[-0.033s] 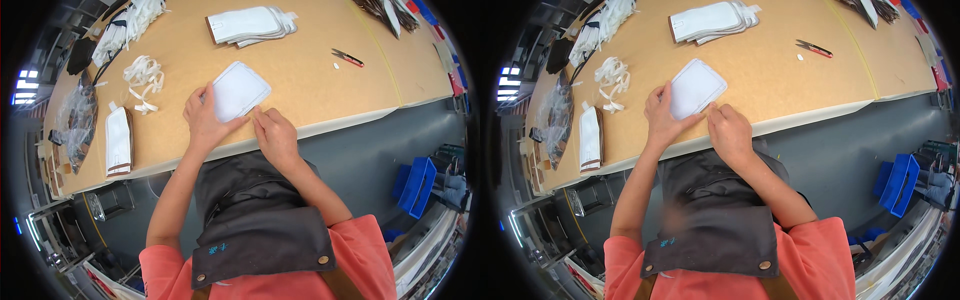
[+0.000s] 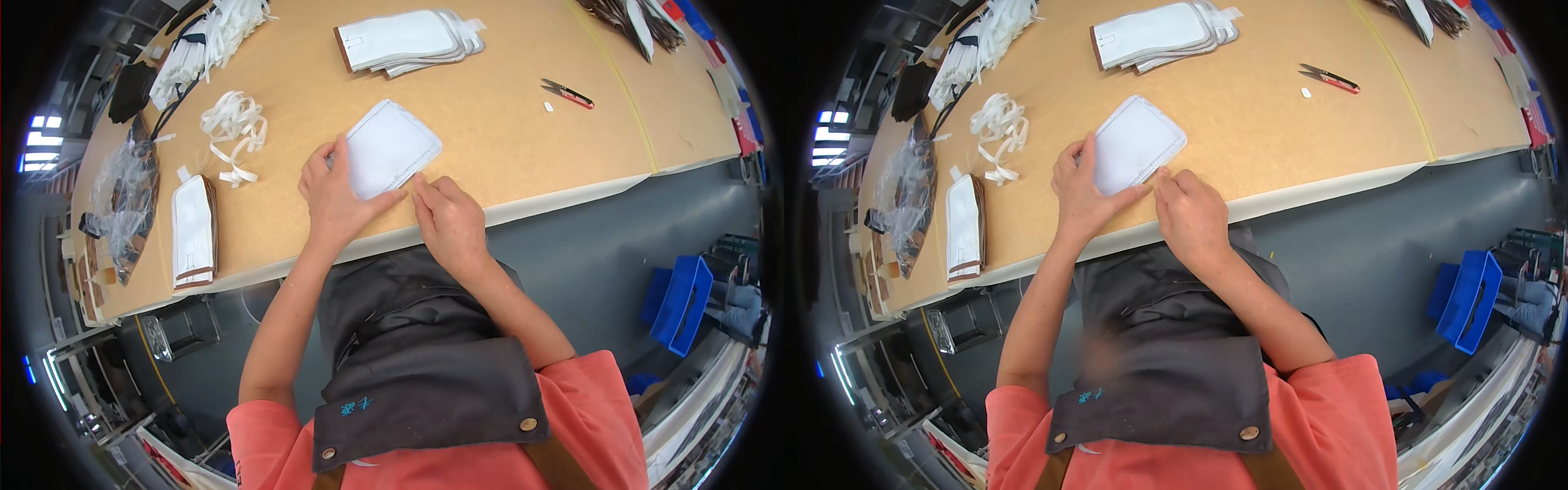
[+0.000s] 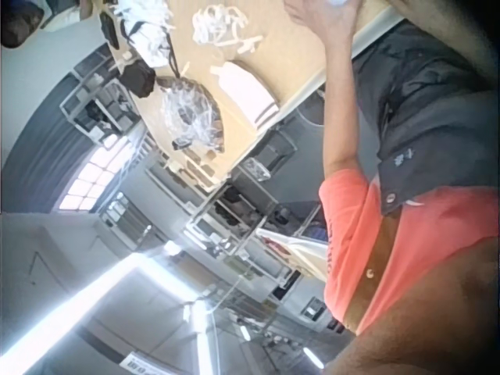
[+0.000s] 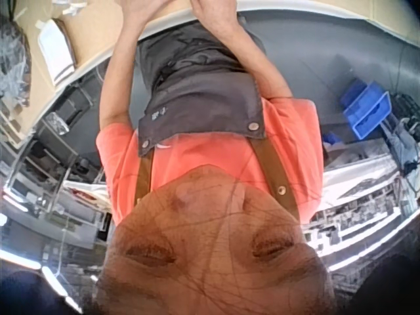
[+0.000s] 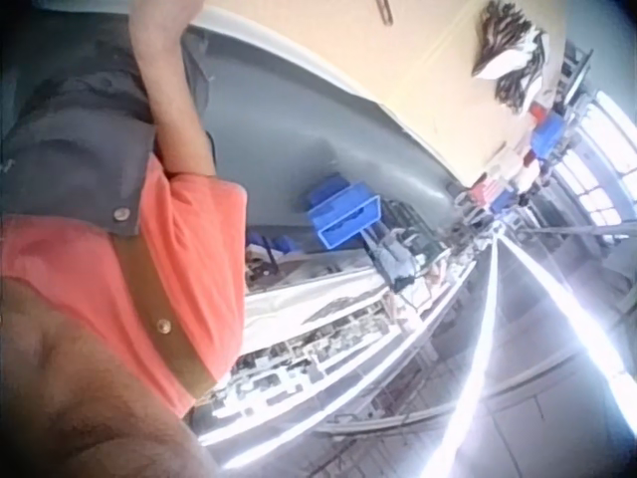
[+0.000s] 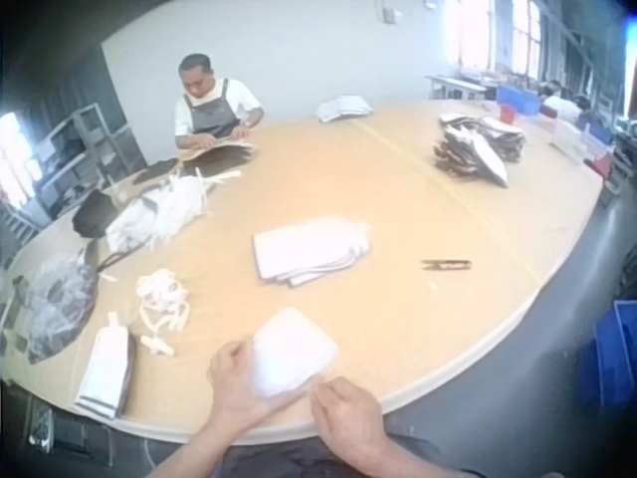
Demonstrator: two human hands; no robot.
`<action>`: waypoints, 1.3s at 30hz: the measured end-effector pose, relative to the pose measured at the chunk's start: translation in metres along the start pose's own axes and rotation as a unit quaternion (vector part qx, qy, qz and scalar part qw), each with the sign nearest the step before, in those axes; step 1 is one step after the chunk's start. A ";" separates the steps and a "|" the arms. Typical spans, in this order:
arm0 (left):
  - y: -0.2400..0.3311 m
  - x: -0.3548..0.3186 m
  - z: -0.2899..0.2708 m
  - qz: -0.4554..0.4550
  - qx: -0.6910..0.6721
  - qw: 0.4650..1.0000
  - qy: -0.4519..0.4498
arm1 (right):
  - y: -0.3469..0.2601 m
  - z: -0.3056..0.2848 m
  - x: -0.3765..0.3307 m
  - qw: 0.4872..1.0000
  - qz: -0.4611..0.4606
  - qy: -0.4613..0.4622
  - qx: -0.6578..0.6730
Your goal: The person assembles small pouches by hand at a workbench. They insert white elastic straps into the top edge of white fabric pouches, fold the edges over, and press them flat. The person handles the pouches one at a time, stacking the finished units on the table.
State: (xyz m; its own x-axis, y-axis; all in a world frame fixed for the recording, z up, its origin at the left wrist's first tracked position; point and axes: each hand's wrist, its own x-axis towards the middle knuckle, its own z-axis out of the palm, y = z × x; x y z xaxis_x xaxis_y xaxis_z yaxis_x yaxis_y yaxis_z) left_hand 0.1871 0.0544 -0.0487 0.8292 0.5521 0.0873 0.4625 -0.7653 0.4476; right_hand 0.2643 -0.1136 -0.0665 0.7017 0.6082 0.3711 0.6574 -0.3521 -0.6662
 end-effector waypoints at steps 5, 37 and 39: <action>0.005 0.001 0.001 -0.026 0.010 1.000 0.002 | 0.001 -0.005 -0.001 0.996 0.052 -0.011 0.075; 0.003 0.025 0.012 0.053 0.024 0.997 0.051 | -0.053 -0.047 -0.017 0.943 -0.129 -0.233 0.202; -0.010 0.034 0.002 0.093 0.011 0.995 0.030 | -0.026 -0.061 0.023 0.967 -0.111 -0.188 0.130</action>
State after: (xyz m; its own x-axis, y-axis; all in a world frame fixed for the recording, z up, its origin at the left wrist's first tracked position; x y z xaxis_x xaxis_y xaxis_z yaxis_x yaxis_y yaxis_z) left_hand 0.2111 0.0803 -0.0521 0.8815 0.4177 0.2204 0.3094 -0.8633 0.3987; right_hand 0.2798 -0.1338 -0.0010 0.3698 0.8813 0.2943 0.6542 -0.0220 -0.7560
